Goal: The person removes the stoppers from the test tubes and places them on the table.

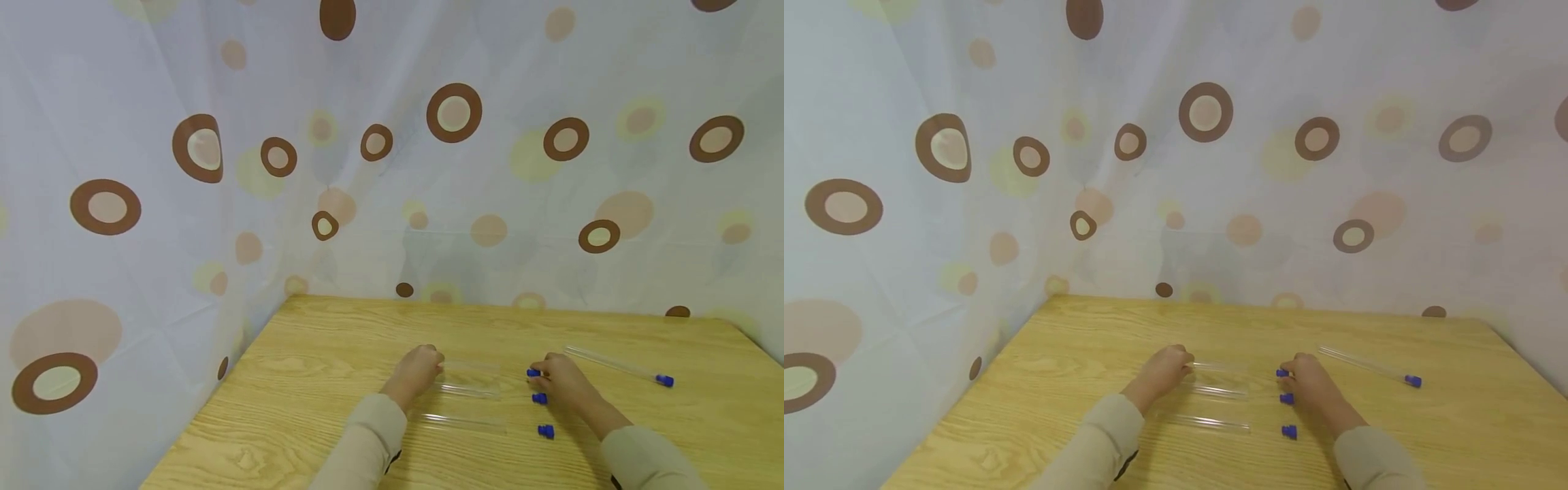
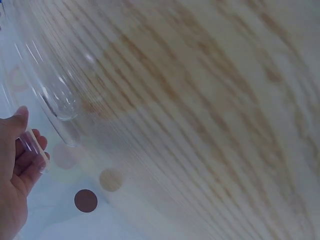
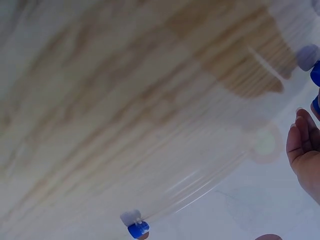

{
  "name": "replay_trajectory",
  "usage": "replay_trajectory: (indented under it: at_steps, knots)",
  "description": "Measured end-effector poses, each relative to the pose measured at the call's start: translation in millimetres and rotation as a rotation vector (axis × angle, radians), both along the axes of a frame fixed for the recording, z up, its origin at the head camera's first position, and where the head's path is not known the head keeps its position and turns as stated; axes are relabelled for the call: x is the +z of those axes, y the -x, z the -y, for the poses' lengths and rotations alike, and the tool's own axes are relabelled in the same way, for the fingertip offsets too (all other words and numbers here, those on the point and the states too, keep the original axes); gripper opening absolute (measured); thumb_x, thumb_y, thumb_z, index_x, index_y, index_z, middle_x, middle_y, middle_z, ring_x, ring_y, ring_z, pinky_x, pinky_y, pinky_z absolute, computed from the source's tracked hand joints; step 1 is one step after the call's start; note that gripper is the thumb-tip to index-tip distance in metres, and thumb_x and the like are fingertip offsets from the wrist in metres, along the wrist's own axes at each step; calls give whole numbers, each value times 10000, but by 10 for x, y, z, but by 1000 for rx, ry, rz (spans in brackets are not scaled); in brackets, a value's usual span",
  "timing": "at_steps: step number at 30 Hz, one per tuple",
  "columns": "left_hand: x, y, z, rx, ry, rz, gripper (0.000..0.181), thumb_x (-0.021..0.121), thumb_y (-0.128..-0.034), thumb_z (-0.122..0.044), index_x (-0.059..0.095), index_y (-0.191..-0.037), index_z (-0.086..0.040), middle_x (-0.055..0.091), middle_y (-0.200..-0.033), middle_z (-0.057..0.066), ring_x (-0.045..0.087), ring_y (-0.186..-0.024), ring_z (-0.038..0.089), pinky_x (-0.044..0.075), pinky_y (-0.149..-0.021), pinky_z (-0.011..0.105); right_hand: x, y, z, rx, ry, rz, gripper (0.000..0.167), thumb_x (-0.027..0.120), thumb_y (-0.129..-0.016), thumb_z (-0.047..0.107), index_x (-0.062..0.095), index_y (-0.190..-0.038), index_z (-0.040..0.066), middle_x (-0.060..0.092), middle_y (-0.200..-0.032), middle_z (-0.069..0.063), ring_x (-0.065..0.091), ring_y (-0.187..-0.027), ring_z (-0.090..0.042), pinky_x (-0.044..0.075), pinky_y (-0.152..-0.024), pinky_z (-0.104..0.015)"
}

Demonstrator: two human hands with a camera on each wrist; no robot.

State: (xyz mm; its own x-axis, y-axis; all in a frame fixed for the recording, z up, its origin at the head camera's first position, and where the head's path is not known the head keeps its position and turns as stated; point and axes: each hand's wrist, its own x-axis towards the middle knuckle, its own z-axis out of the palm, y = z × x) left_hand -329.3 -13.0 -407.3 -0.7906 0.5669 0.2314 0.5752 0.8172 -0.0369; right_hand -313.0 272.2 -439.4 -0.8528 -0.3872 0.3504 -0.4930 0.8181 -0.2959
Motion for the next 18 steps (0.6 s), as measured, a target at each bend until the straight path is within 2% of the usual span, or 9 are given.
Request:
replay_trajectory:
  at_steps: [3, 5, 11, 18]
  knots:
    - [-17, 7, -1, 2, 18, -6, 106, 650, -859, -194, 703, -893, -109, 665, -859, -3, 636, -815, 91, 513, -689, 106, 17, -24, 21, -11, -3, 10, 263, 673, -826, 127, 673, -965, -96, 538, -710, -58, 414, -599, -84, 380, -473, -213]
    - [-24, 14, 1, 7, 27, -4, 104, 649, -860, -196, 700, -883, -108, 661, -853, -5, 634, -814, 89, 512, -693, 106, 92, -81, 79, -39, -21, 56, 231, 676, -809, 81, 675, -964, -90, 532, -710, -42, 405, -606, -86, 383, -483, -207]
    - [-13, 23, -16, 9, 30, 45, 120, 632, -877, -185, 701, -907, -91, 668, -880, 9, 639, -843, 103, 518, -713, 115, 141, -113, 129, -60, -76, 121, 125, 654, -826, 73, 686, -908, -16, 451, -662, 0, 312, -596, -93, 284, -494, -191]
    - [-31, 48, -88, 7, 38, 55, 104, 642, -870, -167, 702, -897, -86, 674, -873, 8, 639, -824, 95, 515, -706, 105, 150, -106, 124, -78, -99, 151, 165, 644, -837, 85, 682, -945, -34, 470, -686, -14, 330, -611, -113, 290, -504, -206]
